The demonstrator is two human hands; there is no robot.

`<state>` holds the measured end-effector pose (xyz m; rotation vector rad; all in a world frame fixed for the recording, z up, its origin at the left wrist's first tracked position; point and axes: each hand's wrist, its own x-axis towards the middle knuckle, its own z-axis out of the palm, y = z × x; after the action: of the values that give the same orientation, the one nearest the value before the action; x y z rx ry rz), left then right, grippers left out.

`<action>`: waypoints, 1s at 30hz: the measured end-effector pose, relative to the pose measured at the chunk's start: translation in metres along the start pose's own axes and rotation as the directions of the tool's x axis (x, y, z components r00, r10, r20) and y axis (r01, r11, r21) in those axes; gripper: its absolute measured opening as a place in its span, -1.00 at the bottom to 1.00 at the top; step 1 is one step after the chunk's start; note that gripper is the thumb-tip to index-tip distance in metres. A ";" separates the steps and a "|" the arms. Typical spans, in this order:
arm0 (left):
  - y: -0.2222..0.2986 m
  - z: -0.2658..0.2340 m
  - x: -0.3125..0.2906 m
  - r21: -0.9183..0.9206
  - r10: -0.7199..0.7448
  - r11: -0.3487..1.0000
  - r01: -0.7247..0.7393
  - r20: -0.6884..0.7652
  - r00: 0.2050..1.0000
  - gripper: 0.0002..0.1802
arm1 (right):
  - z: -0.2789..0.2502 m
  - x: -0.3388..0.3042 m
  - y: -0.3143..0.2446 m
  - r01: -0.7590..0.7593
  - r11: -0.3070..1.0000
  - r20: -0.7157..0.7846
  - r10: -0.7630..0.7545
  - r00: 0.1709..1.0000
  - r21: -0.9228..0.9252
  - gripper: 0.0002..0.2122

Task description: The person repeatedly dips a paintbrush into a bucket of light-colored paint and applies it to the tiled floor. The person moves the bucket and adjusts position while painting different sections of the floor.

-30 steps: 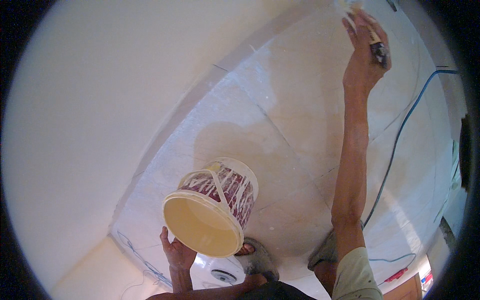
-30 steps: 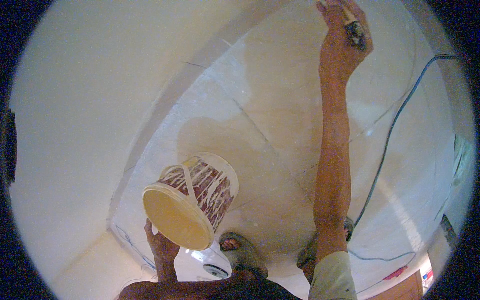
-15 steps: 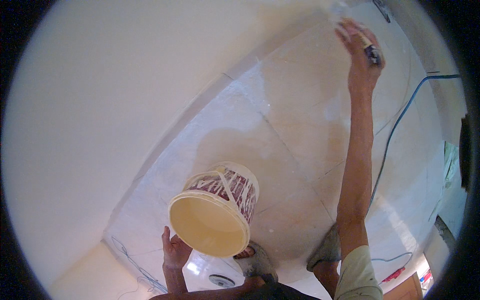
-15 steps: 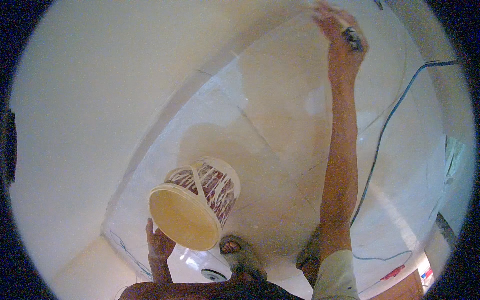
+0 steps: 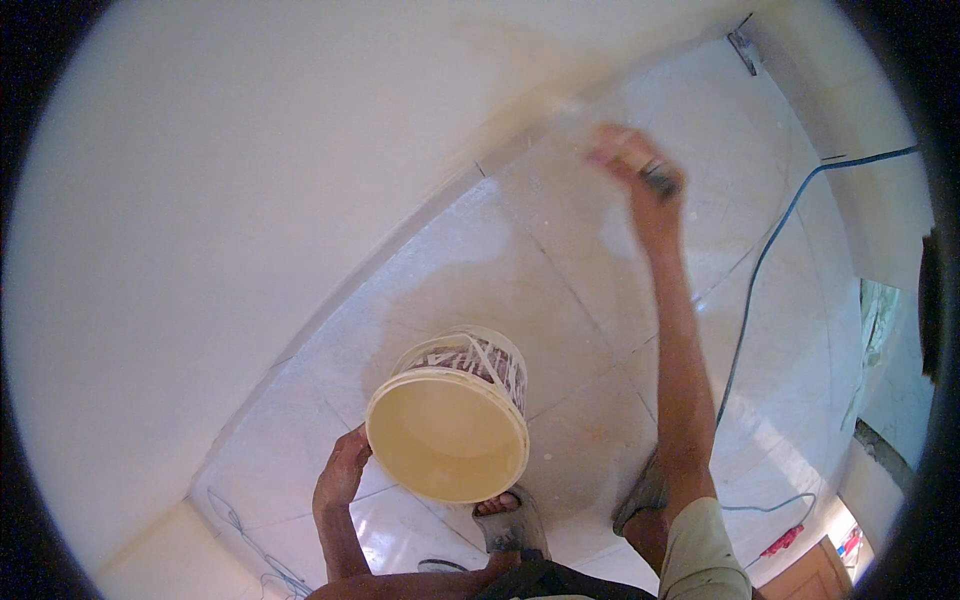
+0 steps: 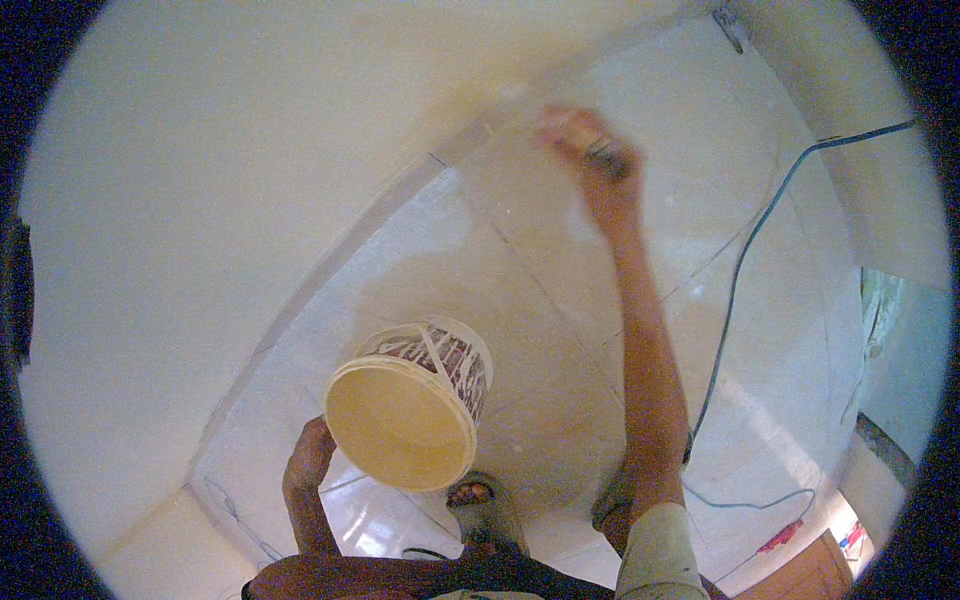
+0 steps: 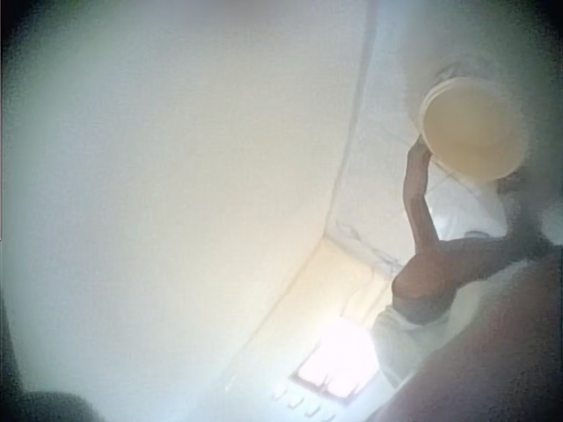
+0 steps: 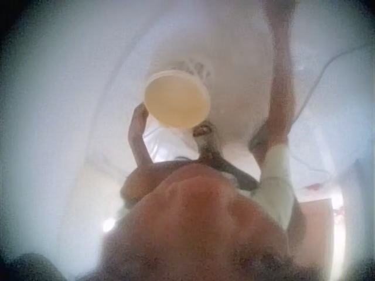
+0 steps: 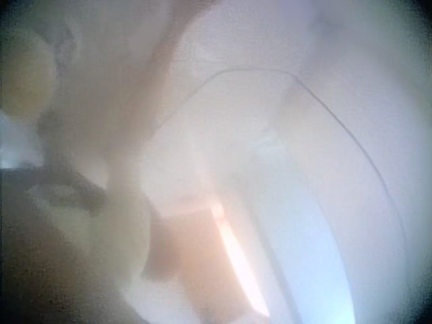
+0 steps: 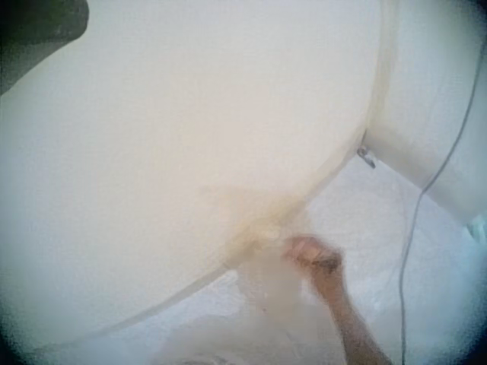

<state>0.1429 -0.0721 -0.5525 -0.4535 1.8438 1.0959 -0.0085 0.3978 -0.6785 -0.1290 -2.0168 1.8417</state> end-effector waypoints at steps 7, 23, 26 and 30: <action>0.008 0.003 -0.002 -0.136 0.006 0.991 -0.004 0.018 1.000 -0.30 | -0.078 0.070 0.015 0.315 0.940 -0.582 -0.182 0.792 0.134 -0.82; -0.029 0.000 0.001 0.069 0.211 0.975 -0.212 0.022 0.977 -0.43 | 0.017 -0.083 -0.286 -0.128 0.950 0.476 0.257 0.841 -0.287 -0.77; 0.004 0.021 -0.009 -0.072 0.159 0.985 -0.156 0.037 0.987 -0.42 | 0.002 -0.104 -0.293 0.182 0.955 0.658 0.019 0.753 -0.235 -0.70; -0.034 0.016 0.020 -0.257 0.252 0.935 -0.244 -0.005 0.968 -0.47 | 0.051 -0.132 -0.276 0.217 0.931 0.749 0.083 0.657 -0.293 -0.73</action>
<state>0.1638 -0.0742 -0.5894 -0.3555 1.7756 1.5160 0.1493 0.2713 -0.4433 0.7441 -2.8552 1.5744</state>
